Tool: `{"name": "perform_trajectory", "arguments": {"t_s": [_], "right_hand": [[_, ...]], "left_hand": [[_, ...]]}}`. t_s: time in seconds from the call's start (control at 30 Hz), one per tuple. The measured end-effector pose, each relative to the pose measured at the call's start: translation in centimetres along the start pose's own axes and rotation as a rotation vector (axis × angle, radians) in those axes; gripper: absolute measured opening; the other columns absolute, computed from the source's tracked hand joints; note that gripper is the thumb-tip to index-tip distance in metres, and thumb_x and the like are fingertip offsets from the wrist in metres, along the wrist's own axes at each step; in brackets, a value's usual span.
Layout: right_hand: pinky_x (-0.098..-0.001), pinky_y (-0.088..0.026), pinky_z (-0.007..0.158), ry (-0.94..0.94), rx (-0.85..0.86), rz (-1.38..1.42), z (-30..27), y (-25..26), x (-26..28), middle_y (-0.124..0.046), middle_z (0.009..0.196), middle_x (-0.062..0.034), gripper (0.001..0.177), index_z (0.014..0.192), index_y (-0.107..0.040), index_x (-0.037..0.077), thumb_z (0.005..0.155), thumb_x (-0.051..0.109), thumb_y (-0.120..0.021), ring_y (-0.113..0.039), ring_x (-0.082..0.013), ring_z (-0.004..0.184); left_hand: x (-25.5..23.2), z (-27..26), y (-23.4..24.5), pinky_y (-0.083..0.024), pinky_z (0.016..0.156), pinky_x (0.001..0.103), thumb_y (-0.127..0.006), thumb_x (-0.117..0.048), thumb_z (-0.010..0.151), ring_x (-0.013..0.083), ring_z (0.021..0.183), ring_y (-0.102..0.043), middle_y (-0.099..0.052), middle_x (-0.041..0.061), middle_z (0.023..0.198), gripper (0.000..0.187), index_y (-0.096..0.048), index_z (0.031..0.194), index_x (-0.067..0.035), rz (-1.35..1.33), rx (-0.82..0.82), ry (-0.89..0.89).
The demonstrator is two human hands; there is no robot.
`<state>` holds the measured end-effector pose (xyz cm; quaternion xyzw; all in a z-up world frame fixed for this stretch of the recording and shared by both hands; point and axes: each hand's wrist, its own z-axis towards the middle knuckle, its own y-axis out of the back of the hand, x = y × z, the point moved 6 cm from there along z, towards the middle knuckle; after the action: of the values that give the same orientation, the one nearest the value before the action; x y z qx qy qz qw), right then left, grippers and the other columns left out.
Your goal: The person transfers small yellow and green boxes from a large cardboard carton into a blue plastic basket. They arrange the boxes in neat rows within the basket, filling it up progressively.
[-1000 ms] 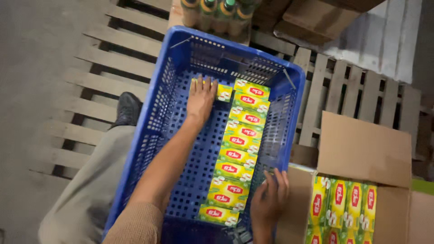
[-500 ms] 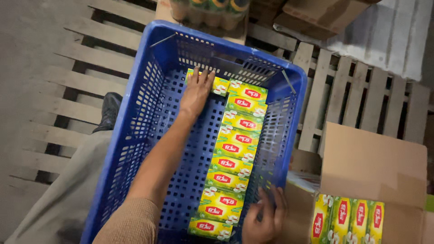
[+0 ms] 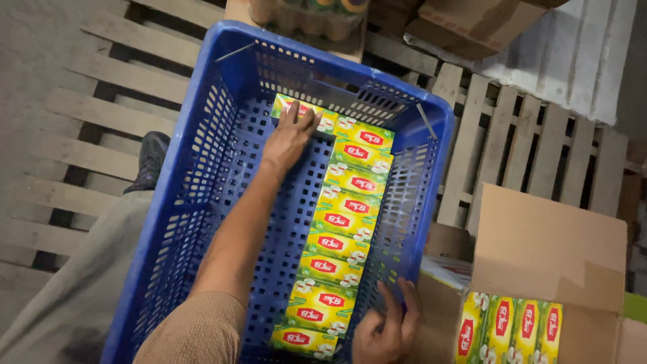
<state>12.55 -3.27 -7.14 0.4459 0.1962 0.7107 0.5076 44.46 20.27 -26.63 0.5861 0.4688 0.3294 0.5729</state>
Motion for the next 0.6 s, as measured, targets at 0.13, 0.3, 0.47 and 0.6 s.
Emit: {"name": "perform_trajectory", "arguments": {"t_s": [0.13, 0.3, 0.47, 0.6], "right_hand": [[-0.0524, -0.056, 0.118, -0.013, 0.021, -0.009, -0.1, -0.3, -0.2, -0.069, 0.139, -0.0192, 0.052, 0.113, -0.082, 0.006, 0.085, -0.014, -0.044, -0.068, -0.0415, 0.134], [-0.0496, -0.057, 0.119, -0.057, -0.004, 0.033, -0.4, -0.1, -0.3, -0.069, 0.141, -0.0187, 0.052, 0.11, -0.082, 0.008, 0.082, -0.016, -0.045, -0.069, -0.0406, 0.137], [-0.0497, -0.053, 0.122, -0.011, 0.019, 0.019, -0.6, 0.1, -0.8, -0.068, 0.143, -0.0166, 0.045, 0.116, -0.083, 0.012, 0.09, -0.011, -0.054, -0.068, -0.038, 0.136], [-0.0517, -0.053, 0.123, -0.117, 0.112, 0.003, -1.2, -0.1, -1.0, -0.066, 0.148, -0.012, 0.044, 0.117, -0.084, 0.01, 0.092, -0.01, -0.053, -0.059, -0.0351, 0.148]], "left_hand": [[0.2, 1.5, -3.4, -0.027, 0.132, 0.067, -0.05, 0.006, 0.102, 0.0555, 0.16, -0.029, -0.04, 0.017, 0.174, 0.08, -0.028, 0.177, -0.012, 0.149, -0.088, -0.038], [-2.3, -0.6, -3.2, -0.035, 0.131, 0.058, -0.056, -0.012, 0.106, 0.0421, 0.158, -0.043, -0.043, 0.018, 0.176, 0.076, -0.029, 0.176, -0.008, 0.228, -0.32, 0.19], [-3.3, -2.0, -2.8, -0.024, 0.135, 0.059, -0.056, 0.006, 0.097, 0.0468, 0.169, -0.017, -0.019, 0.015, 0.185, 0.094, -0.018, 0.179, -0.02, -0.146, -0.287, 0.19], [-4.4, -3.5, 0.4, -0.016, 0.134, 0.064, -0.059, 0.024, 0.086, 0.0411, 0.172, 0.0, 0.004, 0.011, 0.188, 0.122, -0.001, 0.181, -0.024, -0.158, -0.176, 0.151]]}}
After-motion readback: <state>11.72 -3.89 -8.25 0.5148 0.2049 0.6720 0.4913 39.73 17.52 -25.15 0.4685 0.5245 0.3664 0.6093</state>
